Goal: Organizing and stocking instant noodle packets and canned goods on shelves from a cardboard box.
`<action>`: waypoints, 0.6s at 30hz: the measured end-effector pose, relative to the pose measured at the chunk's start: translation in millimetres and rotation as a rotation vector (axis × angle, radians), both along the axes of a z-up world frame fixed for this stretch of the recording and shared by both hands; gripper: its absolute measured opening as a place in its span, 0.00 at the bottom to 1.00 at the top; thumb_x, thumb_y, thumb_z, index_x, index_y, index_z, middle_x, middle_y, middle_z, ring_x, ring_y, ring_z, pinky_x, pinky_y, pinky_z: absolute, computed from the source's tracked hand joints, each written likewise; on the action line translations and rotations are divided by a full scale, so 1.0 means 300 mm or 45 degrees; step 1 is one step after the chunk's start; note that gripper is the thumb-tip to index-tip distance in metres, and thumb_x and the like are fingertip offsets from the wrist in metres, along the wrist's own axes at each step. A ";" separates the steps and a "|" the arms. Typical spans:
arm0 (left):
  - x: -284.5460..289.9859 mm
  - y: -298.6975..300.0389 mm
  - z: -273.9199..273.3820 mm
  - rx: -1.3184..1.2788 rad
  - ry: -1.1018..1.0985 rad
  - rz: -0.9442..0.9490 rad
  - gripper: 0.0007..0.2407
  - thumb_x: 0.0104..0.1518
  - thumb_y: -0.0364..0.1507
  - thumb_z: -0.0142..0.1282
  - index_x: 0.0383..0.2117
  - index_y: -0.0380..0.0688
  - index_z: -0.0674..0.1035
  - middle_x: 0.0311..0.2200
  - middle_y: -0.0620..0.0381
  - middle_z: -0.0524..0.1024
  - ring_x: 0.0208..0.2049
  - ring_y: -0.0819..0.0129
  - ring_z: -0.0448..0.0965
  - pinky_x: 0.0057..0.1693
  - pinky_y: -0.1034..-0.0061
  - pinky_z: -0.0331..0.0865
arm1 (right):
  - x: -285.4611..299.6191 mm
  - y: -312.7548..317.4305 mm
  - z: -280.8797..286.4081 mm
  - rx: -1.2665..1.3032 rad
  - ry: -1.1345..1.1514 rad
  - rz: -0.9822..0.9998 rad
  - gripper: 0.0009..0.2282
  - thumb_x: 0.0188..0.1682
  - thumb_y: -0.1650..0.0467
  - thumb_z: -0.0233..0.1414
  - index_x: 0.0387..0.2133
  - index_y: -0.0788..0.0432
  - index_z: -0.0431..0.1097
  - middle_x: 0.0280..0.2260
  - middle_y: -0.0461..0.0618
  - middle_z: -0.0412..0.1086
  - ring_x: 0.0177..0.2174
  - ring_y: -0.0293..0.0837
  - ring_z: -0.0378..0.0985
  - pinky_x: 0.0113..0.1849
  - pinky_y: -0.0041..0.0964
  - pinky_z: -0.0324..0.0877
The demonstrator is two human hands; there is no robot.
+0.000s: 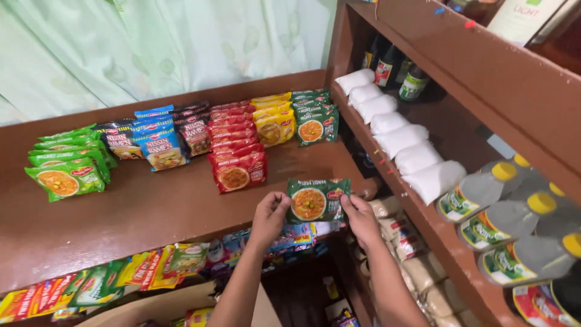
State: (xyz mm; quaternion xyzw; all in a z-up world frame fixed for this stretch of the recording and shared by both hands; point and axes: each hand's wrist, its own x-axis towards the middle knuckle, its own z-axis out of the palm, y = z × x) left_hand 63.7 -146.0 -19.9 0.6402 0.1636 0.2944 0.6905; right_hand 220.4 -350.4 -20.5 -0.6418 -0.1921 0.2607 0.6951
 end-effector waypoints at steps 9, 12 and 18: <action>0.399 0.095 -0.057 0.050 -0.021 0.304 0.05 0.62 0.25 0.58 0.36 0.35 0.76 0.29 0.58 0.79 0.32 0.73 0.82 0.41 0.77 0.78 | 0.366 0.270 -0.008 -0.006 -0.085 -0.181 0.15 0.56 0.65 0.48 0.49 0.62 0.73 0.40 0.42 0.75 0.36 0.37 0.74 0.33 0.41 0.73; 0.471 0.133 -0.070 0.240 0.029 0.426 0.10 0.56 0.24 0.64 0.39 0.36 0.76 0.34 0.54 0.81 0.37 0.70 0.83 0.45 0.75 0.77 | 0.492 0.368 -0.088 0.202 -0.138 -0.149 0.14 0.57 0.66 0.48 0.48 0.63 0.73 0.43 0.47 0.76 0.40 0.37 0.77 0.43 0.35 0.76; 0.634 0.201 -0.081 0.452 -0.019 0.523 0.17 0.54 0.26 0.64 0.48 0.36 0.73 0.44 0.47 0.78 0.45 0.62 0.81 0.51 0.70 0.75 | 0.673 0.508 -0.175 0.283 -0.104 -0.171 0.14 0.57 0.65 0.49 0.45 0.65 0.72 0.40 0.47 0.74 0.40 0.38 0.77 0.43 0.35 0.77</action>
